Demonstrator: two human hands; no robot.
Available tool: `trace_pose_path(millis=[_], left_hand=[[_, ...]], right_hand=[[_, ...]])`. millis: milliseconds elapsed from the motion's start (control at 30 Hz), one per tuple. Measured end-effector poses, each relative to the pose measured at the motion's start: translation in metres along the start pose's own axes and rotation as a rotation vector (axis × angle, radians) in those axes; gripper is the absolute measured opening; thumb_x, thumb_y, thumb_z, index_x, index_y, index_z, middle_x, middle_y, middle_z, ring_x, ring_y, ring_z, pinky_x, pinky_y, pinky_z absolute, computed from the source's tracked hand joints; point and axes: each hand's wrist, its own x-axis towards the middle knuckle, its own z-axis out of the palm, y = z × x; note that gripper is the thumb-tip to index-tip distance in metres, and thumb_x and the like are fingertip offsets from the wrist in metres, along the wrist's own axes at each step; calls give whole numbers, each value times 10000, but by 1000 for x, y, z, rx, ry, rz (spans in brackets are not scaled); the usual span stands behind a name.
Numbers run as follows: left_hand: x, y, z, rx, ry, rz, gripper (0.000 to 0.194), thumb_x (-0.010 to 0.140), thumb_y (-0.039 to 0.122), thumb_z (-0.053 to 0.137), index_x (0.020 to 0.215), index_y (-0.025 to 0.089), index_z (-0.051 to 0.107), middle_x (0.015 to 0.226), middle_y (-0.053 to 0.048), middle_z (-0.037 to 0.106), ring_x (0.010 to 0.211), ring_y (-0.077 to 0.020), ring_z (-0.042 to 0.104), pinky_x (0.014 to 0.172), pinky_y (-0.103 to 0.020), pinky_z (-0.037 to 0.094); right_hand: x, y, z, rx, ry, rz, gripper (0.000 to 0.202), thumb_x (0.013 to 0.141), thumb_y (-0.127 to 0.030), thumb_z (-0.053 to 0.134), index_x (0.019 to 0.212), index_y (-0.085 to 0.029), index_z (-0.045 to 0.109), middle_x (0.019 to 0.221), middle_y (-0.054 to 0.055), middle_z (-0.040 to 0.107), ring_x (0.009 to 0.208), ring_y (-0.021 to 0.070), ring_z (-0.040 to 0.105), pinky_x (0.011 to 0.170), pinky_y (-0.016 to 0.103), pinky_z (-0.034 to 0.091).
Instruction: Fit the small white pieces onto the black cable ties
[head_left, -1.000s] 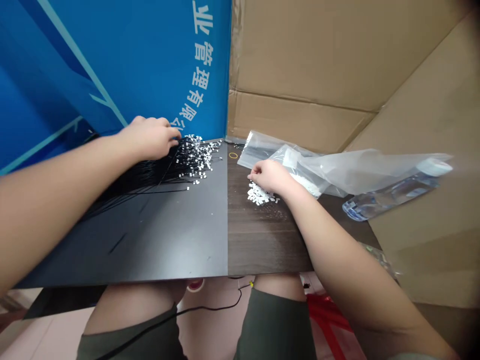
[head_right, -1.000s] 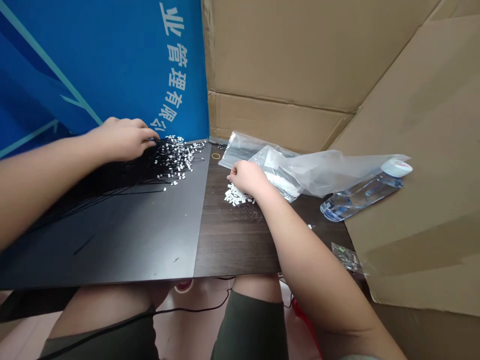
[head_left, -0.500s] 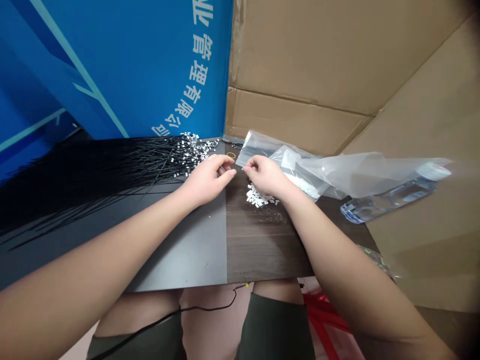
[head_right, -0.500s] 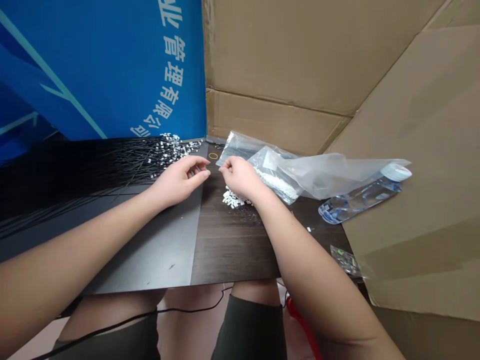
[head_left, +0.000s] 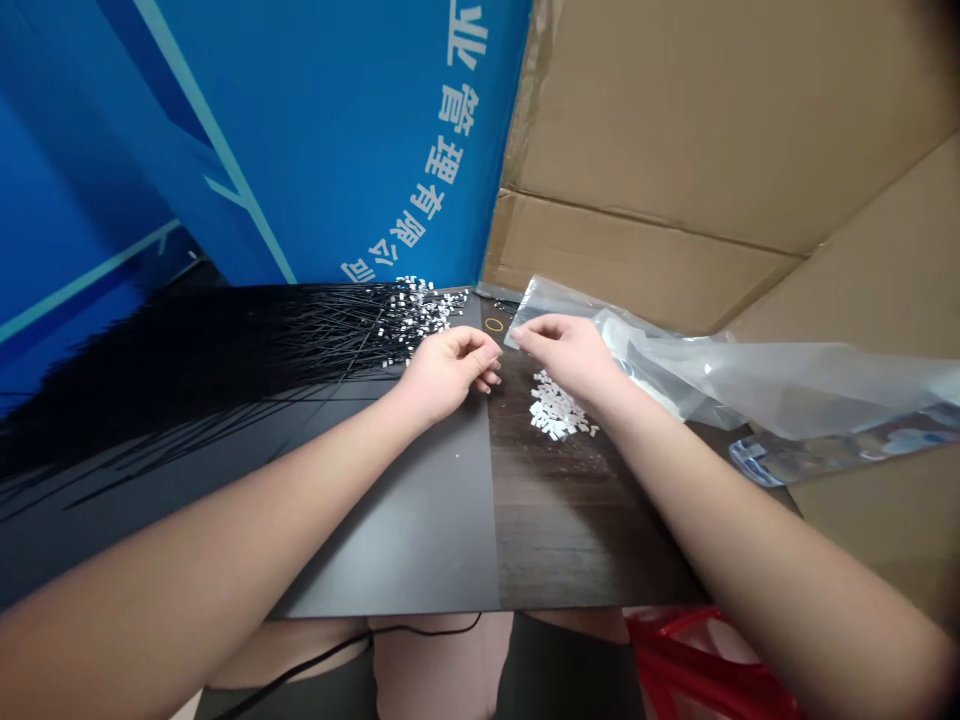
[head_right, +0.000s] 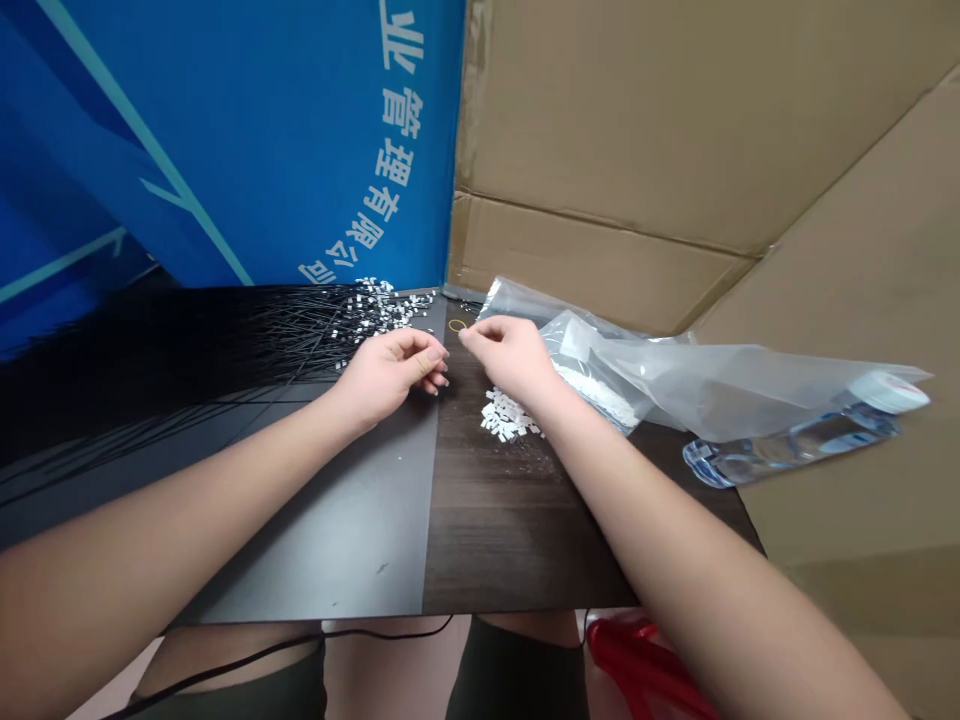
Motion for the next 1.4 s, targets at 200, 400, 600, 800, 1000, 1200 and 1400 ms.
trace_pose_path(millis=[200,400,600,800,1000,1200,1400], left_hand=[[-6,-6,8,118,-190,-59,112,1016,146,560,956,150,654,919,-53,742,677,-99,696,609,-232,573],[-7,-3,8,189,-218,-54,129,1000,150,568,984,153,697,923,-48,736,680,-95,655,653,-251,595],[-8,-2,7,206,-206,-48,124,987,161,588,978,158,712,914,-50,745,669,-100,654,653,-258,590],[-5,-6,8,127,-166,-69,104,991,143,595,990,143,699,918,-58,740,648,-93,645,626,-262,598],[-1,-6,7,76,-95,-62,90,989,112,603,981,135,690,878,-43,725,595,-79,625,581,-250,589],[-1,-6,7,64,-94,-64,89,983,103,613,967,136,694,863,-41,726,598,-84,632,575,-250,588],[0,-6,7,71,-84,-86,101,991,94,603,984,129,698,878,-46,728,603,-85,632,592,-266,596]], right_hand=[[84,1,16,-844,26,-107,245,977,-306,634,1074,-195,829,1122,171,817,1092,345,738,903,454,551],[119,13,36,-1002,20,45,260,946,-219,654,1126,-114,809,1185,261,786,1117,385,757,888,450,579],[116,23,34,-1050,33,-65,312,965,-164,535,1146,-122,786,1174,254,784,1086,363,749,872,420,570],[115,28,29,-898,135,-135,341,1044,-248,427,1174,-180,735,1231,194,764,1129,355,704,919,453,549],[109,34,27,-828,153,-178,311,1048,-249,429,1190,-145,685,1302,222,684,1166,359,656,991,469,512],[106,34,27,-879,88,-206,288,1035,-207,426,1187,-131,659,1282,228,694,1183,379,641,1010,486,497],[106,30,25,-853,75,-205,280,1045,-202,408,1222,-148,618,1223,219,745,1087,370,690,927,465,514]])
